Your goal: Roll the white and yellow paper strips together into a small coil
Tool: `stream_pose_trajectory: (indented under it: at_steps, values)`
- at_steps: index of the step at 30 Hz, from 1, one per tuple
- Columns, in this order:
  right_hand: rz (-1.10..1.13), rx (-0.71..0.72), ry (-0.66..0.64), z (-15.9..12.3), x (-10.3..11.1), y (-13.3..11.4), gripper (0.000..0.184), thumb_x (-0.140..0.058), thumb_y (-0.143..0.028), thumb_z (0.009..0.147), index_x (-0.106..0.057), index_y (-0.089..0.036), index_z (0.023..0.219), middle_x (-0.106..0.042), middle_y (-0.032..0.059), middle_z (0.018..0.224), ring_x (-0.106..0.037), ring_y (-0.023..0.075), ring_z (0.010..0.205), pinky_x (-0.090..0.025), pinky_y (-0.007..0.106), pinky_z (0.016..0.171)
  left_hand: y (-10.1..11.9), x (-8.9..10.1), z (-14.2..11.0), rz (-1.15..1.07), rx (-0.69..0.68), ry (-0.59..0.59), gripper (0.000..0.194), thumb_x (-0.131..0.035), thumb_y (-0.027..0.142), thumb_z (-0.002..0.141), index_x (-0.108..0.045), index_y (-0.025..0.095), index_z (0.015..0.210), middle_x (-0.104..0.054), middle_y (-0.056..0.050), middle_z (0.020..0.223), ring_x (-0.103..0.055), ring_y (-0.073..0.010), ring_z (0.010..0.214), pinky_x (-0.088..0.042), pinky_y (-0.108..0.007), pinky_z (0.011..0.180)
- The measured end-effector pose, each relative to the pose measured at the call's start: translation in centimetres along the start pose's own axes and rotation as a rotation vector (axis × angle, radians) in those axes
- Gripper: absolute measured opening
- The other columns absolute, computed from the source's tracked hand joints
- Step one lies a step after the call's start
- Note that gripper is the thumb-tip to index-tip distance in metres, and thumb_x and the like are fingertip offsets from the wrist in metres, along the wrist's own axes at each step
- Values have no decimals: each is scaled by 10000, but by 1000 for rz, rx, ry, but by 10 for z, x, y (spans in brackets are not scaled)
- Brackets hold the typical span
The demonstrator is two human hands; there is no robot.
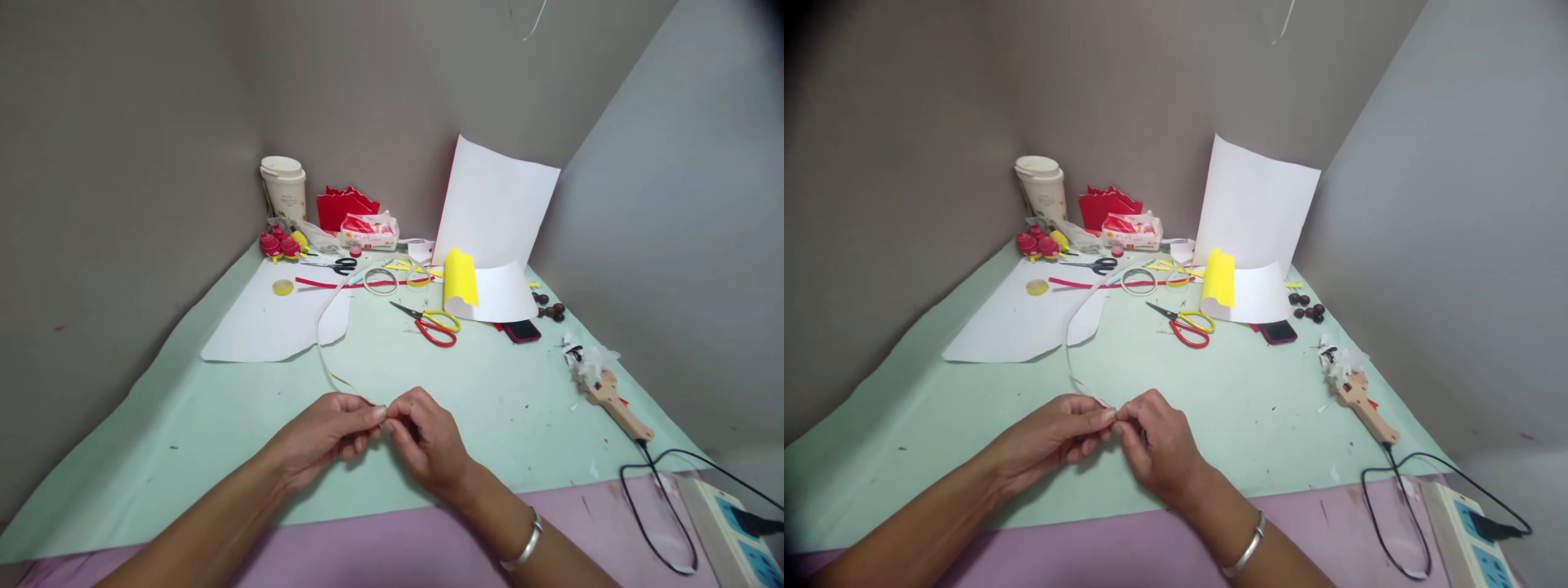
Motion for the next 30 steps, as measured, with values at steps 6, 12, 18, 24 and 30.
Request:
stream_pose_trajectory:
  at_steps: [6, 12, 18, 24, 30]
  values:
    - [6, 22, 3, 1, 1, -3, 106, -541, -110, 850, -587, -192, 899, -589, 25, 782, -542, 135, 712, -445, 236, 618, 0, 1, 2, 19, -10, -45, 387, -717, 485, 742, -639, 110, 689, -485, 30, 537, -371, -63, 501, -233, -203, 475]
    - [10, 20, -24, -1, -1, -2, 116, -539, -107, 852, -583, -198, 909, -594, 26, 791, -545, 139, 718, -445, 244, 622, 0, 1, 2, 15, 5, -44, 370, -747, 469, 711, -651, 111, 709, -510, 19, 581, -388, -66, 521, -249, -195, 478]
    - [1, 19, -45, -1, 0, -2, 109, -540, -120, 860, -586, -199, 919, -602, 32, 800, -549, 145, 722, -451, 253, 623, 0, 2, 1, 16, 3, -31, 348, -772, 443, 685, -655, 115, 686, -511, 22, 554, -386, -62, 506, -241, -192, 461]
    - [-15, 24, 32, 1, 1, -3, 85, -558, -126, 864, -599, -196, 889, -598, 27, 773, -555, 133, 697, -462, 237, 612, 1, 0, 1, -22, -3, -5, 360, -780, 450, 670, -635, 121, 668, -494, 32, 544, -359, -60, 505, -226, -193, 455]
    - [-133, 64, 95, 0, 0, -5, 84, -530, -150, 892, -598, -199, 885, -611, 28, 744, -563, 143, 689, -458, 243, 590, 0, -2, 1, -48, -34, 17, 370, -766, 464, 690, -612, 129, 666, -481, 42, 543, -348, -61, 509, -229, -200, 472]
Point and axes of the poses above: each hand's wrist, its own z-axis towards the middle knuckle, its own x-axis out of the back of the hand, y = z × x, the point moved 4 cm from there along z, towards the middle knuckle
